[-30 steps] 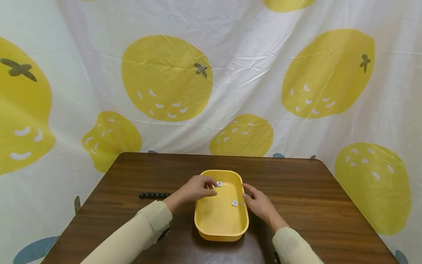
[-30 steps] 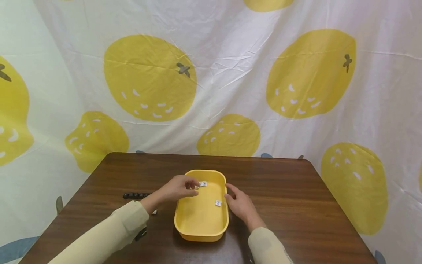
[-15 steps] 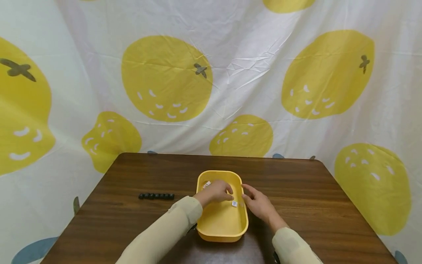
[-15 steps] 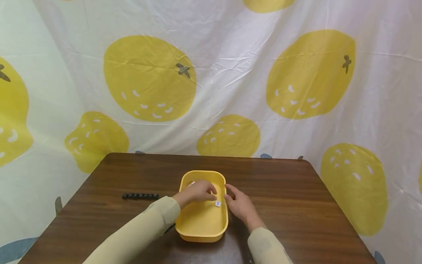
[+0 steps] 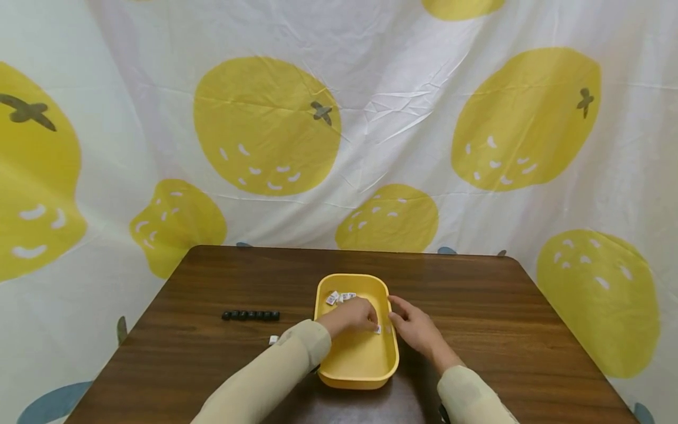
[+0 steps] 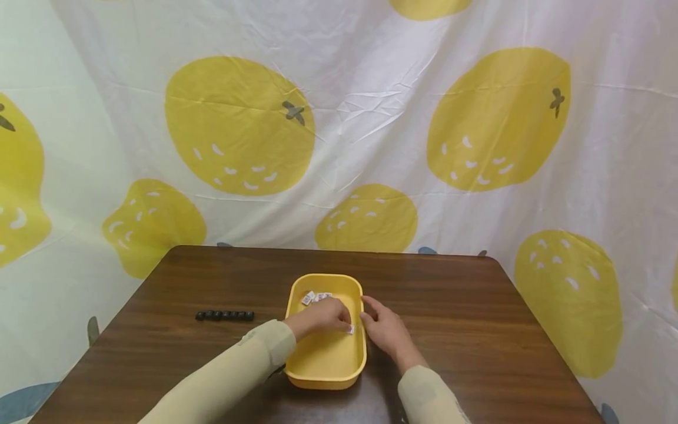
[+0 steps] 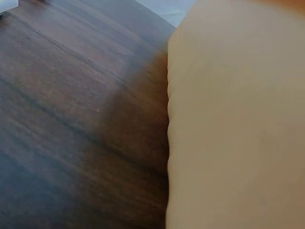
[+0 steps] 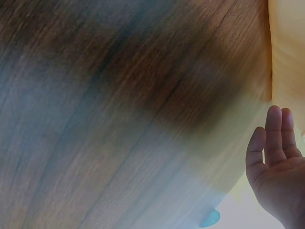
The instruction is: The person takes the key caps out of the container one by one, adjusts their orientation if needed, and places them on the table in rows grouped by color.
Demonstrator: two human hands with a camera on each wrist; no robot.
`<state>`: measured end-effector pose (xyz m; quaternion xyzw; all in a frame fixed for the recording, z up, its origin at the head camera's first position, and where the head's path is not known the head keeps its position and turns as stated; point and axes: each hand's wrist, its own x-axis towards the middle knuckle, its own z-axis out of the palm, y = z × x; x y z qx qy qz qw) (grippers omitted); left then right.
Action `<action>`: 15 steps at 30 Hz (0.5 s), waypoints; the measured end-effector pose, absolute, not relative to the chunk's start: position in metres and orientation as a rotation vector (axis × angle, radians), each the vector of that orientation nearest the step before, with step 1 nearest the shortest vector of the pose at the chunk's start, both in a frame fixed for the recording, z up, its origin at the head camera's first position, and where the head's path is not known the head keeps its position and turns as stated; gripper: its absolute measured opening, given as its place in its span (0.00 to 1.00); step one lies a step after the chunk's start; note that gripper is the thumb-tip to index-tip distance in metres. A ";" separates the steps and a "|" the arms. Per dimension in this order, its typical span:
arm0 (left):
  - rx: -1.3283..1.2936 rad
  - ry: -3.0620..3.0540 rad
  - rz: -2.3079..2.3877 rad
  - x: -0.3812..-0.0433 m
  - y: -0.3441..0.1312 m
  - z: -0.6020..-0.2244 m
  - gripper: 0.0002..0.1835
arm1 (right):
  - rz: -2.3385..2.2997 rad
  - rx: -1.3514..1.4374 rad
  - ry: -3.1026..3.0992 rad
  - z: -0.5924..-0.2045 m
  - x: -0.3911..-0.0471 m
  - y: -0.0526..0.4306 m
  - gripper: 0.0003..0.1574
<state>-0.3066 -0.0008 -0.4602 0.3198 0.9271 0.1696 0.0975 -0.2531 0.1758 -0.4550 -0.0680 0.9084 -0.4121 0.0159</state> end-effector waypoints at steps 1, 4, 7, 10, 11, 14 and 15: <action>0.951 2.738 0.510 -0.307 -0.001 -0.461 0.05 | -1.287 -0.210 2.825 -0.455 -0.253 0.176 0.28; 0.956 2.734 0.543 -0.307 -0.001 -0.463 0.03 | -1.301 -0.211 2.823 -0.456 -0.253 0.176 0.28; 0.974 2.754 0.555 -0.308 -0.003 -0.464 0.04 | -1.302 -0.212 2.829 -0.456 -0.252 0.176 0.28; 1.003 2.785 0.554 -0.308 -0.007 -0.465 0.07 | -1.296 -0.214 2.830 -0.456 -0.252 0.176 0.28; 1.014 2.791 0.551 -0.308 -0.008 -0.466 0.08 | -1.295 -0.214 2.828 -0.455 -0.251 0.176 0.28; 1.019 2.785 0.572 -0.307 -0.014 -0.467 0.10 | -1.297 -0.206 2.819 -0.454 -0.251 0.175 0.28; 1.018 2.778 0.579 -0.306 -0.015 -0.467 0.10 | -1.296 -0.203 2.816 -0.453 -0.251 0.175 0.28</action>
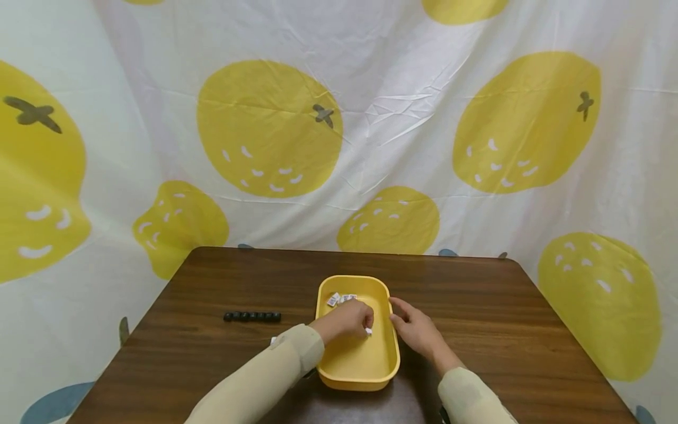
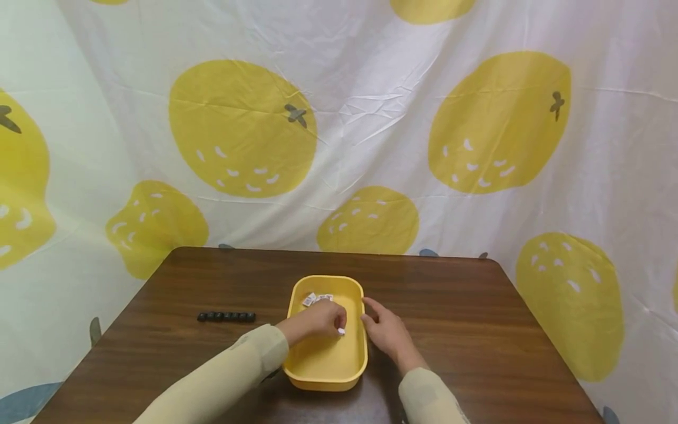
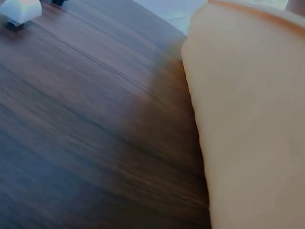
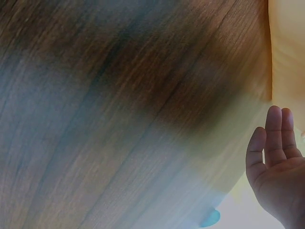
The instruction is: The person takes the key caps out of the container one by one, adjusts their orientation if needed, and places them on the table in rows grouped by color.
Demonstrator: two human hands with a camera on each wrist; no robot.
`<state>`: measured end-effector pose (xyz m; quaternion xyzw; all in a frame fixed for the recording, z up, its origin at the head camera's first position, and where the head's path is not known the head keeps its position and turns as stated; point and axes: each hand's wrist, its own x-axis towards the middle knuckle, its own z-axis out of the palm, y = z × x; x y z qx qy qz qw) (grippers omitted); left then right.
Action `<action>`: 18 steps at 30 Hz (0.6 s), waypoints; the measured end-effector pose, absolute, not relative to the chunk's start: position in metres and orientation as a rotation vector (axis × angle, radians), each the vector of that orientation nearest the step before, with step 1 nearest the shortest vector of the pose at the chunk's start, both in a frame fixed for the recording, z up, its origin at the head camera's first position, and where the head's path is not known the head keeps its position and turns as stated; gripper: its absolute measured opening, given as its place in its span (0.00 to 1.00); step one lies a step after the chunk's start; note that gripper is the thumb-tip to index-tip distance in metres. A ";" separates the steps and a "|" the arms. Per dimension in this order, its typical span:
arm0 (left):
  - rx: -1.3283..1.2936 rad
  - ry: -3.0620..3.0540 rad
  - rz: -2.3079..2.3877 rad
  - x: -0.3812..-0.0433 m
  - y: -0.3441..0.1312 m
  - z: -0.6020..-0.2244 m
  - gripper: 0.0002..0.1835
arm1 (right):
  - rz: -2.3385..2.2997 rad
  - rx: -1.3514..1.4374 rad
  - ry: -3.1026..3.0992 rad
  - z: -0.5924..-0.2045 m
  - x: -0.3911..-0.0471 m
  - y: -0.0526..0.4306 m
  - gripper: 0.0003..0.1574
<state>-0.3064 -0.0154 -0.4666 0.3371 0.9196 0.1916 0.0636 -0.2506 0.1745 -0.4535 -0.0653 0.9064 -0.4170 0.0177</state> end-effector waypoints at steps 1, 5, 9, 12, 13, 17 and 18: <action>1.020 2.760 0.593 -0.306 -0.017 -0.467 0.10 | -1.294 -0.199 2.813 -0.453 -0.250 0.174 0.28; 1.028 2.690 0.664 -0.304 -0.023 -0.466 0.08 | -1.294 -0.186 2.812 -0.452 -0.250 0.174 0.28; 1.071 2.674 0.696 -0.302 -0.026 -0.466 0.07 | -1.298 -0.182 2.813 -0.452 -0.250 0.174 0.28; 1.104 2.695 0.687 -0.301 -0.028 -0.467 0.07 | -1.293 -0.175 2.809 -0.454 -0.251 0.174 0.28; 1.113 2.703 0.684 -0.301 -0.028 -0.467 0.07 | -1.289 -0.171 2.809 -0.454 -0.251 0.174 0.28; 1.161 2.730 0.679 -0.302 -0.031 -0.465 0.08 | -1.288 -0.177 2.807 -0.454 -0.250 0.174 0.28; 1.168 2.731 0.689 -0.303 -0.032 -0.463 0.08 | -1.291 -0.182 2.808 -0.454 -0.250 0.175 0.28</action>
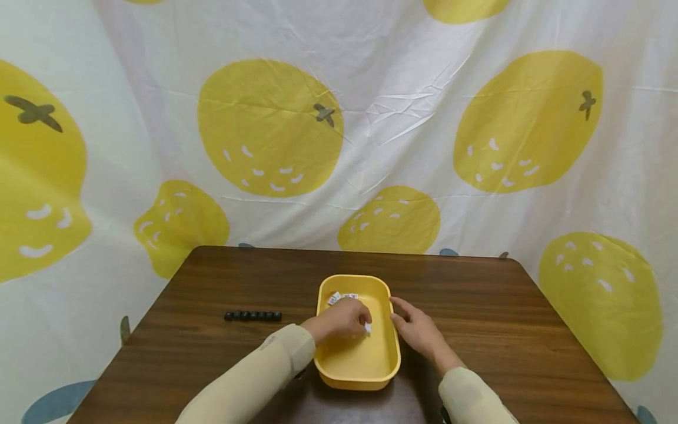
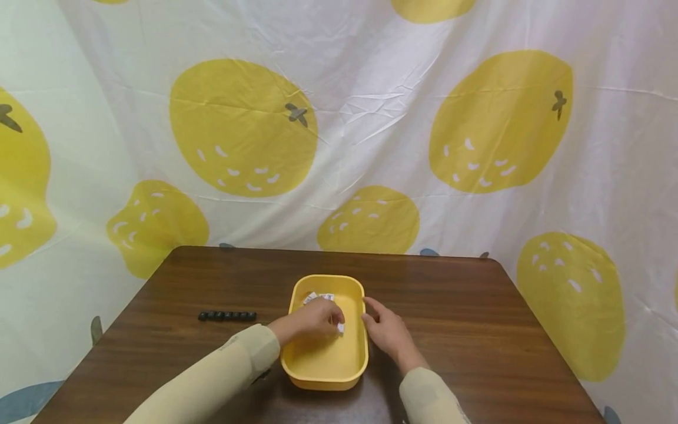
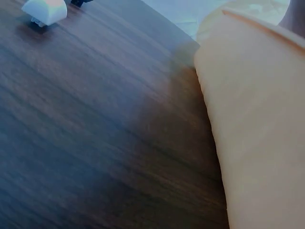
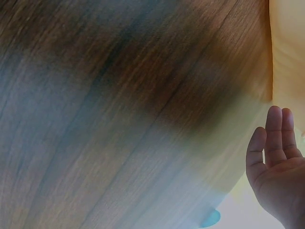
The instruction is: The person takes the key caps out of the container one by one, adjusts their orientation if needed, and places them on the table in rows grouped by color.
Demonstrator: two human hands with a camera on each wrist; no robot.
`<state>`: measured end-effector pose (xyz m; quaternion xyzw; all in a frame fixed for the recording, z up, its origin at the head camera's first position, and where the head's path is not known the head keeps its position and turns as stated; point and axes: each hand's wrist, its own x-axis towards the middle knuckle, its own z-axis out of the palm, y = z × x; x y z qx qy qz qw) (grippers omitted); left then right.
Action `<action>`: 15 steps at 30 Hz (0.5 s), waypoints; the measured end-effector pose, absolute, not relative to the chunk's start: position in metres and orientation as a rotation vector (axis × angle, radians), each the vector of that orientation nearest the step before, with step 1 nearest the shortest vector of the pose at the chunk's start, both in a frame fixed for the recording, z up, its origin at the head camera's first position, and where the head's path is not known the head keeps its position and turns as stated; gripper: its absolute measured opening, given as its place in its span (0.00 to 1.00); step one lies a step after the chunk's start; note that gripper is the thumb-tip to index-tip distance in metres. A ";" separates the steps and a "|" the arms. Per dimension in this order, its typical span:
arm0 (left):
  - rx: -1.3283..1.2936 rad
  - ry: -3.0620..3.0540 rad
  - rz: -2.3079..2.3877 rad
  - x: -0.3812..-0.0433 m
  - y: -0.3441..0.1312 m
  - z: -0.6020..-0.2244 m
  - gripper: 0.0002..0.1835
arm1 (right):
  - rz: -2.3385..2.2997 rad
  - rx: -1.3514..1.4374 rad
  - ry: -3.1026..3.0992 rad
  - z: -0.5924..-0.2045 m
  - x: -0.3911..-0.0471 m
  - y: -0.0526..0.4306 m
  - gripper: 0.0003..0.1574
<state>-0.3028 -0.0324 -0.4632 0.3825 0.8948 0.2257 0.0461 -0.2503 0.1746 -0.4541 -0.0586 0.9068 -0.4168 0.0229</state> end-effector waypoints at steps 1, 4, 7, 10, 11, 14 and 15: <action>1.170 2.738 0.693 -0.303 -0.034 -0.461 0.07 | -1.290 -0.188 2.812 -0.454 -0.250 0.175 0.28; 1.160 2.745 0.744 -0.302 -0.040 -0.455 0.06 | -1.289 -0.198 2.819 -0.453 -0.250 0.175 0.28; 1.134 2.737 0.830 -0.300 -0.047 -0.447 0.05 | -1.290 -0.208 2.819 -0.454 -0.251 0.176 0.28; 1.116 2.716 0.950 -0.297 -0.059 -0.438 0.04 | -1.299 -0.201 2.814 -0.455 -0.252 0.176 0.28; 1.112 2.721 0.977 -0.296 -0.065 -0.435 0.05 | -1.300 -0.201 2.813 -0.455 -0.252 0.175 0.28; 1.063 2.749 1.022 -0.293 -0.084 -0.429 0.06 | -1.302 -0.188 2.808 -0.455 -0.252 0.174 0.29; 1.044 2.765 1.029 -0.292 -0.091 -0.427 0.06 | -1.297 -0.187 2.808 -0.456 -0.252 0.174 0.29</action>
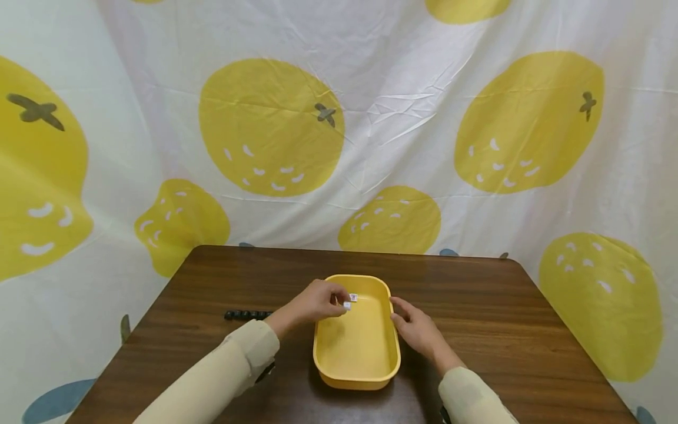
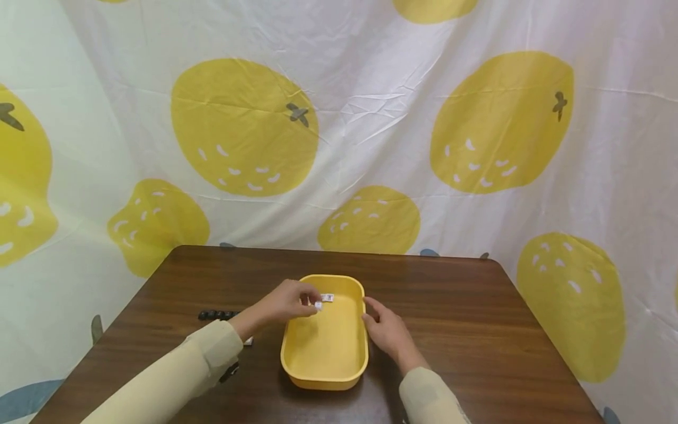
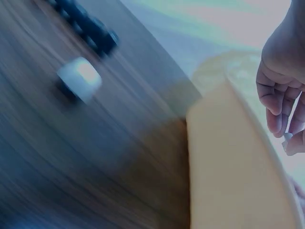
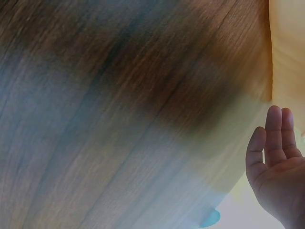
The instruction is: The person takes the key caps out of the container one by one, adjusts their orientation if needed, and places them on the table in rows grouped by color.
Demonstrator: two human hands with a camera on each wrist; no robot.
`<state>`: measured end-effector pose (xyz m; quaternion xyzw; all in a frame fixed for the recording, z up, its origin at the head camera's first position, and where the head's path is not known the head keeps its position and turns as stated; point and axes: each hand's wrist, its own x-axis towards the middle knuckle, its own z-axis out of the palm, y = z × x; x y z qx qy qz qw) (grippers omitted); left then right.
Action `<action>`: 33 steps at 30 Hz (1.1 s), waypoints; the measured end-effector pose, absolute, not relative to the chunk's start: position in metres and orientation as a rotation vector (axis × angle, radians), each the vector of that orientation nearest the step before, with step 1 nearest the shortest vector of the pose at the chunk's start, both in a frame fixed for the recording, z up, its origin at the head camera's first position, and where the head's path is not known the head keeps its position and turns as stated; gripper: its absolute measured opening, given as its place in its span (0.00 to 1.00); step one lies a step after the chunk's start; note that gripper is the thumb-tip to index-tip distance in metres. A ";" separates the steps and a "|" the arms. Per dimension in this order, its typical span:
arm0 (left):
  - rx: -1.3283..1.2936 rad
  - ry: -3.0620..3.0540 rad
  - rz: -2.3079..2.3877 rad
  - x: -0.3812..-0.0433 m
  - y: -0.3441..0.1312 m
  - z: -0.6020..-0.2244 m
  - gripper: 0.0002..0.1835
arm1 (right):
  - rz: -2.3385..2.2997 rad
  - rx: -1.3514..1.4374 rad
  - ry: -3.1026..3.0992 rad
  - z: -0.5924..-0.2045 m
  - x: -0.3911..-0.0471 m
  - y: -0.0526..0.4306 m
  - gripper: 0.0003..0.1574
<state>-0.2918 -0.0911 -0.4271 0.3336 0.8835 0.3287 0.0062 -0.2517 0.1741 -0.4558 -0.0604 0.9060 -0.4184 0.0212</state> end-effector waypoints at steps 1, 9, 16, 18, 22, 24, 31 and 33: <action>1.029 2.781 1.033 -0.291 -0.099 -0.426 0.06 | -1.295 -0.184 2.807 -0.456 -0.252 0.174 0.29; 0.874 2.866 1.070 -0.276 -0.169 -0.434 0.06 | -1.267 -0.172 2.813 -0.455 -0.251 0.174 0.29; 0.814 2.937 1.047 -0.259 -0.219 -0.449 0.06 | -1.269 -0.171 2.820 -0.455 -0.253 0.174 0.29; 0.799 2.940 1.031 -0.255 -0.229 -0.453 0.07 | -1.271 -0.167 2.819 -0.455 -0.252 0.174 0.29; 0.763 2.943 0.998 -0.248 -0.243 -0.461 0.07 | -1.270 -0.164 2.818 -0.455 -0.252 0.174 0.29; 0.763 2.941 0.981 -0.245 -0.248 -0.466 0.07 | -1.275 -0.157 2.810 -0.455 -0.252 0.174 0.29; 0.825 2.909 0.964 -0.242 -0.250 -0.481 0.06 | -1.270 -0.162 2.812 -0.456 -0.252 0.174 0.29; 0.834 2.898 0.963 -0.241 -0.249 -0.483 0.06 | -1.263 -0.162 2.817 -0.456 -0.252 0.174 0.29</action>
